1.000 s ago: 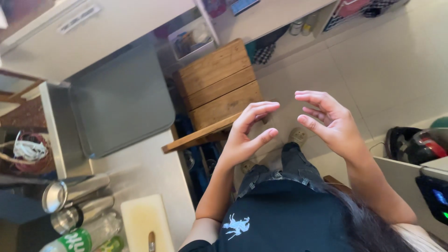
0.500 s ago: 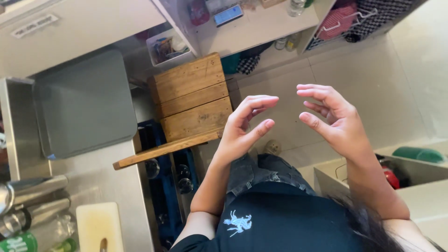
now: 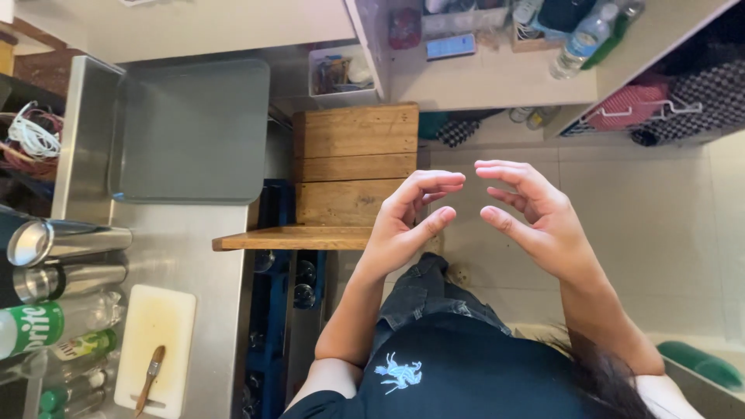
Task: Organizing bar equipment, using a calculator, and wiping down counters and cabinets with a cloth.
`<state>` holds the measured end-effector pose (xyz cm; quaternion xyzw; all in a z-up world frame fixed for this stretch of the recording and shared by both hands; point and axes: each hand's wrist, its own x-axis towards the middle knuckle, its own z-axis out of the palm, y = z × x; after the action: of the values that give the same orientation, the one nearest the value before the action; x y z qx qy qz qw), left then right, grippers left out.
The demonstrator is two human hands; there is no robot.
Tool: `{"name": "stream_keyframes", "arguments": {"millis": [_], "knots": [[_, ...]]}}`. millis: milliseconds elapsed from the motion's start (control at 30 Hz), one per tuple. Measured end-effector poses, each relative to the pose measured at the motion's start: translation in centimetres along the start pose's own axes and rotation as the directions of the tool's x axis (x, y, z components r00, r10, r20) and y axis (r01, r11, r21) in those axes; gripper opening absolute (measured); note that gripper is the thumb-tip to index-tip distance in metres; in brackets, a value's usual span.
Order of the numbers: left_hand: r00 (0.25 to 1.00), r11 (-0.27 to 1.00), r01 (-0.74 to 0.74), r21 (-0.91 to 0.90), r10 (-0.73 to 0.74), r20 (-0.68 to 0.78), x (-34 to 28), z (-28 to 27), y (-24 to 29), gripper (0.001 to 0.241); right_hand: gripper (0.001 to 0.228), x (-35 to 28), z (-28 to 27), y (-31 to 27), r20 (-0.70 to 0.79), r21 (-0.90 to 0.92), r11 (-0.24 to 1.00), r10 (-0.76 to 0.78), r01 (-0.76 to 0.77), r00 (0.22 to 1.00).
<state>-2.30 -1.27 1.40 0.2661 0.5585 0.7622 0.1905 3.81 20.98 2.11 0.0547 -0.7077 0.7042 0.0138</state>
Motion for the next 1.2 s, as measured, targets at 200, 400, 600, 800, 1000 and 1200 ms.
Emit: {"name": "stream_keyframes", "arguments": {"millis": [200,400,600,800,1000,1200], "knots": [[0.995,0.998,-0.03,0.055,0.035,-0.091,0.6,-4.2,2.8,0.04,0.055,5.0,1.5,-0.6,0.081,0.011,0.999,0.031,-0.032,0.996],[0.971,0.989,-0.108,0.101,0.126,-0.205,-0.3,-8.7,4.2,0.041,0.067,9.8,4.1,-0.4,0.175,0.018,0.999,0.044,-0.048,0.984],[0.946,0.993,-0.079,0.093,0.104,-0.308,-0.9,-10.3,4.5,0.041,0.069,14.0,6.7,-0.4,0.315,0.021,0.998,0.043,-0.052,0.948],[0.903,0.985,-0.081,0.149,0.136,-0.408,0.4,-11.6,5.1,0.039,0.069,19.4,7.6,-0.6,0.458,0.049,0.999,-0.005,-0.02,0.889],[0.864,0.92,0.011,0.391,0.188,-0.467,4.5,-11.1,8.5,0.041,0.069,27.7,6.1,-4.2,0.629,-0.108,0.986,-0.031,0.127,0.777],[0.779,0.856,0.112,0.504,0.239,-0.579,12.2,-8.5,10.2,0.042,0.071,39.0,1.0,-8.2,0.888,-0.236,0.909,0.058,0.344,0.455]]}}
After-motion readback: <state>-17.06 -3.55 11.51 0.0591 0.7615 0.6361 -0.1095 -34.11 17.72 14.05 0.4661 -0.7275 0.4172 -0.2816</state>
